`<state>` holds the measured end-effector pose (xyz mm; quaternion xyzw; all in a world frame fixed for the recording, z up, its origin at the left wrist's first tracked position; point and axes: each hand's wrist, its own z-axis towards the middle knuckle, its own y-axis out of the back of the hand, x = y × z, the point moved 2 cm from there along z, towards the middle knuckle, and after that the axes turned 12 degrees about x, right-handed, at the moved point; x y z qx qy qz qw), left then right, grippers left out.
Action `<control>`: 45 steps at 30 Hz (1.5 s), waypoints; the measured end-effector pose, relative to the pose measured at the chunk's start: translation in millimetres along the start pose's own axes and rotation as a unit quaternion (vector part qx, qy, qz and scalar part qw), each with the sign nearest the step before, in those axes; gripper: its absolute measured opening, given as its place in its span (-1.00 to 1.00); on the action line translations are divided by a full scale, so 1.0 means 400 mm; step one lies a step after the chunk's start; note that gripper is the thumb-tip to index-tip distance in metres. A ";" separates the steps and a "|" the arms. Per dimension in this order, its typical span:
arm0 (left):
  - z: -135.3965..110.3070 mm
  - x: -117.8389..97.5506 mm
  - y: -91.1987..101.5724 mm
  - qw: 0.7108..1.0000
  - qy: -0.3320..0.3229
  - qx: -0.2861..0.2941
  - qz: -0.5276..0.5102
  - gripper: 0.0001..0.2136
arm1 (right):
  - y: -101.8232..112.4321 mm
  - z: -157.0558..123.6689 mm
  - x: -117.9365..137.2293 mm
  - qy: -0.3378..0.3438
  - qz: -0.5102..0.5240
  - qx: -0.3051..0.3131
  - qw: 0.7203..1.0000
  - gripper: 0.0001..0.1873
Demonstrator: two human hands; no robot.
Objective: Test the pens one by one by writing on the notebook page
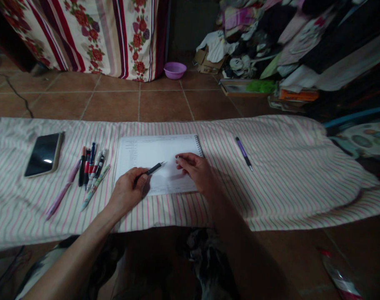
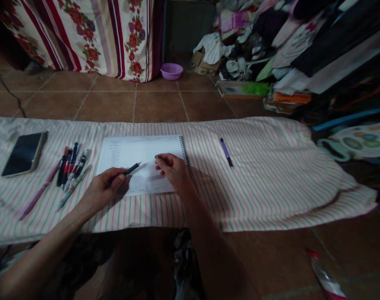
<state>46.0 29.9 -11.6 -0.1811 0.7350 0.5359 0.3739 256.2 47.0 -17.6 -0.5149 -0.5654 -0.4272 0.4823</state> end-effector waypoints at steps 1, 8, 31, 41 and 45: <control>0.000 -0.002 0.000 1.000 -0.004 -0.001 0.006 -0.72 | -0.005 0.000 -0.002 -0.014 0.040 0.001 0.999 -0.76; -0.001 -0.010 0.002 0.999 -0.016 0.001 0.030 -0.72 | -0.030 0.001 -0.008 -0.078 0.170 0.001 0.982 -0.79; -0.006 -0.024 -0.002 0.993 -0.055 -0.019 0.102 -0.75 | -0.056 0.002 -0.004 -0.105 0.207 0.029 0.972 -0.89; -0.004 -0.028 -0.004 0.992 -0.049 -0.014 0.112 -0.74 | -0.060 0.000 -0.004 -0.102 0.216 0.043 0.970 -0.92; -0.004 -0.029 -0.004 0.992 -0.049 -0.014 0.115 -0.74 | -0.062 -0.002 -0.001 -0.101 0.215 0.046 0.970 -0.92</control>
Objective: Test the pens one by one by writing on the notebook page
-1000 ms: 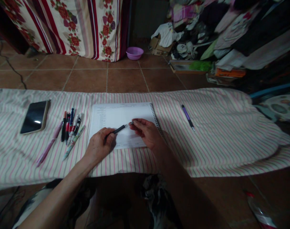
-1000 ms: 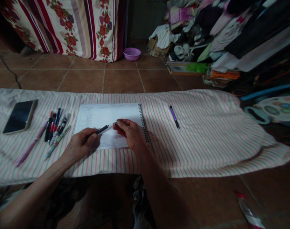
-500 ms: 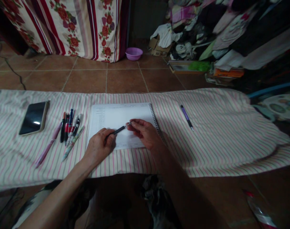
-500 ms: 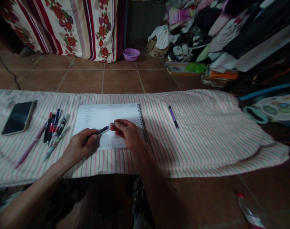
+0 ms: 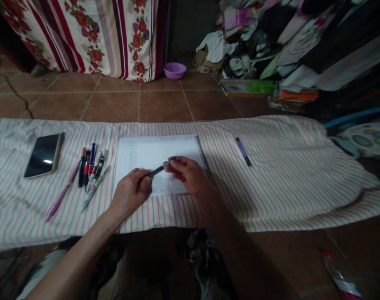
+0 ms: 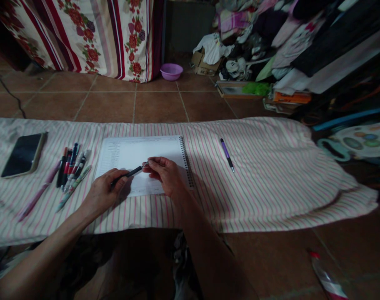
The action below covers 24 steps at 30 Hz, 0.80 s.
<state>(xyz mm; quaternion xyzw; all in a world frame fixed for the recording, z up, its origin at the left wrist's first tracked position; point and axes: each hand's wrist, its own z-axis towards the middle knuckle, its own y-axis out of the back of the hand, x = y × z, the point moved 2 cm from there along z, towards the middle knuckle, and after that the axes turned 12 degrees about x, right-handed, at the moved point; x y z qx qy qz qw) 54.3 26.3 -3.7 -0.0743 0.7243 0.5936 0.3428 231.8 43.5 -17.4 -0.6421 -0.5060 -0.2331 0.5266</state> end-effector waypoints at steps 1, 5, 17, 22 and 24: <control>0.000 0.000 0.000 1.000 0.001 0.001 0.001 -0.74 | 0.000 0.000 0.000 0.000 0.001 0.001 1.000 -0.92; 0.000 0.001 -0.002 1.000 0.000 0.000 0.007 -0.73 | 0.001 0.000 -0.001 0.001 0.004 -0.002 1.000 -0.92; -0.002 0.009 -0.007 1.000 -0.017 -0.015 0.013 -0.76 | 0.000 -0.002 0.001 0.003 0.013 -0.005 1.000 -0.93; -0.001 0.006 -0.005 1.000 -0.011 -0.007 0.016 -0.76 | -0.001 -0.002 0.000 0.004 0.007 -0.005 1.000 -0.93; -0.001 0.004 -0.005 1.000 -0.007 -0.006 0.018 -0.76 | 0.000 -0.001 -0.001 0.008 0.003 -0.001 1.000 -0.92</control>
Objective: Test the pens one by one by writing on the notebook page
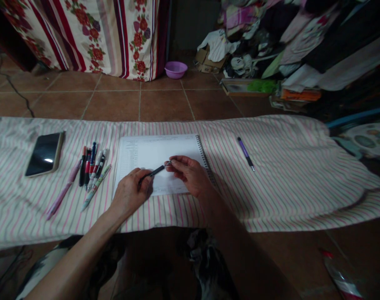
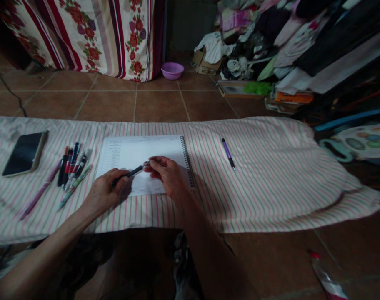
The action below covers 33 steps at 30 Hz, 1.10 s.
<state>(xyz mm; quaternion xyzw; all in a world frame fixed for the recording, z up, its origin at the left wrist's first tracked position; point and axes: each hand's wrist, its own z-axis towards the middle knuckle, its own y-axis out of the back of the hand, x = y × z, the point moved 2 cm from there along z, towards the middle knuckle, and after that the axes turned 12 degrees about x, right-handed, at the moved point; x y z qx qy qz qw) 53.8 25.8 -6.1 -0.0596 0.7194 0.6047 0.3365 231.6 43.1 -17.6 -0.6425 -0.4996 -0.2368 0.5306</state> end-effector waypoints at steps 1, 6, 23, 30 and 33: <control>0.000 -0.001 0.000 1.000 0.002 0.000 0.001 -0.76 | 0.001 0.001 -0.001 0.002 -0.002 0.002 1.000 -0.91; 0.000 -0.004 0.000 1.000 0.005 -0.001 0.000 -0.76 | 0.001 0.003 -0.004 0.005 -0.011 0.004 1.000 -0.91; 0.001 -0.015 0.006 1.000 0.025 0.014 0.002 -0.75 | -0.002 0.001 -0.006 0.033 -0.042 0.007 0.999 -0.82; 0.002 -0.011 0.003 1.000 0.016 0.008 -0.001 -0.74 | -0.009 0.002 -0.009 0.038 -0.081 0.005 0.996 -0.81; 0.002 -0.012 0.002 1.000 0.015 0.002 -0.003 -0.75 | -0.011 0.002 -0.009 0.048 -0.096 0.008 0.994 -0.80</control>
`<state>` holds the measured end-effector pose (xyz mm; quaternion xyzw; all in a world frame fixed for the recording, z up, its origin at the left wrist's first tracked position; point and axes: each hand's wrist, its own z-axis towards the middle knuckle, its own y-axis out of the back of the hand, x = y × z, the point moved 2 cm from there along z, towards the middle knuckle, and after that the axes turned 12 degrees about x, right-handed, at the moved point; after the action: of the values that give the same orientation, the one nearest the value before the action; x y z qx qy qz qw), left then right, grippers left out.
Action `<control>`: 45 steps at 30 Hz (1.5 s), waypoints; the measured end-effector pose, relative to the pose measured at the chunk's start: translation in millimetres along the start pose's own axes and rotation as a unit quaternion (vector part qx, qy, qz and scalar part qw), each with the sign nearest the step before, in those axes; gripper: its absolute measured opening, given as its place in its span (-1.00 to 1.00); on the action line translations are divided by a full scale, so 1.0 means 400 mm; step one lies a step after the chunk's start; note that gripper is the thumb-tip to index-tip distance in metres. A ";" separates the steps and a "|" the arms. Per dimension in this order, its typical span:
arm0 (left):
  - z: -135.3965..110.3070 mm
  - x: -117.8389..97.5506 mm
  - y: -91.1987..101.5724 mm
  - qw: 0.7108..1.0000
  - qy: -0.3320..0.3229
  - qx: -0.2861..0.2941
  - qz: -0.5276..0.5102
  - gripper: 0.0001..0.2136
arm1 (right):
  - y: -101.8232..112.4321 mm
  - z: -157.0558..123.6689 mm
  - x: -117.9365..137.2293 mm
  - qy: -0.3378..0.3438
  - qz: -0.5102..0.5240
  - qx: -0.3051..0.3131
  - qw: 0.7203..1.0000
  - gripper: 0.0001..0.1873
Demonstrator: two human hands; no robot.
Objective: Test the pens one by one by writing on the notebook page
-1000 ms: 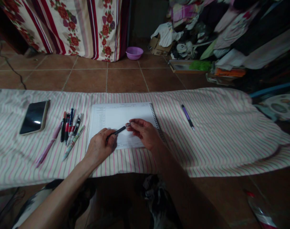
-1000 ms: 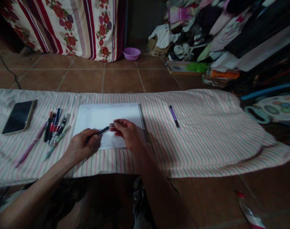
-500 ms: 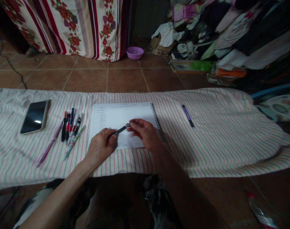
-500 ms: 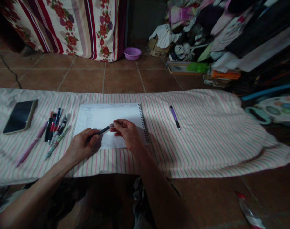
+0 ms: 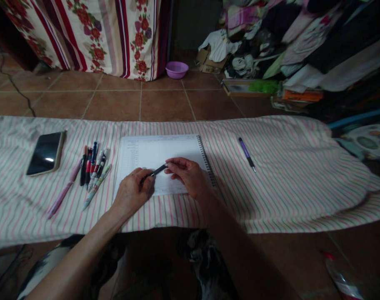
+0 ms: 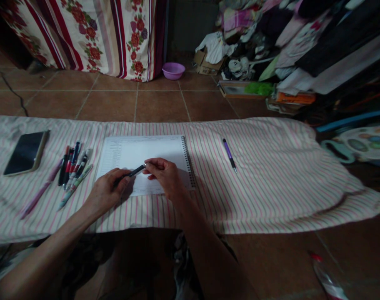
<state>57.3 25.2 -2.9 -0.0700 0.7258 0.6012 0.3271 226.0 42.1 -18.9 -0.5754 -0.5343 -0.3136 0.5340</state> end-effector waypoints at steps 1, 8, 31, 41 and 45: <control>0.000 -0.001 0.000 1.000 0.000 0.000 -0.002 -0.75 | 0.000 0.000 0.000 0.002 -0.003 0.000 1.000 -0.80; -0.003 -0.004 -0.001 1.000 -0.005 -0.012 -0.002 -0.77 | -0.007 0.002 -0.005 0.012 -0.031 -0.007 0.999 -0.78; 0.004 -0.004 0.002 0.998 -0.014 -0.027 -0.049 -0.80 | -0.014 -0.008 0.005 0.035 -0.013 0.017 0.999 -0.75; 0.012 -0.008 -0.002 0.997 -0.032 -0.013 -0.067 -0.76 | -0.028 -0.017 0.009 0.049 0.022 0.001 0.999 -0.74; 0.003 -0.022 0.019 0.991 -0.020 -0.128 -0.029 -0.73 | -0.024 -0.024 0.011 0.064 0.071 -0.048 0.994 -0.73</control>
<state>61.0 25.7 8.2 -0.1205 0.6338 0.6806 0.3472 219.9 32.9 -9.9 -0.6159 -0.4409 -0.3363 0.5596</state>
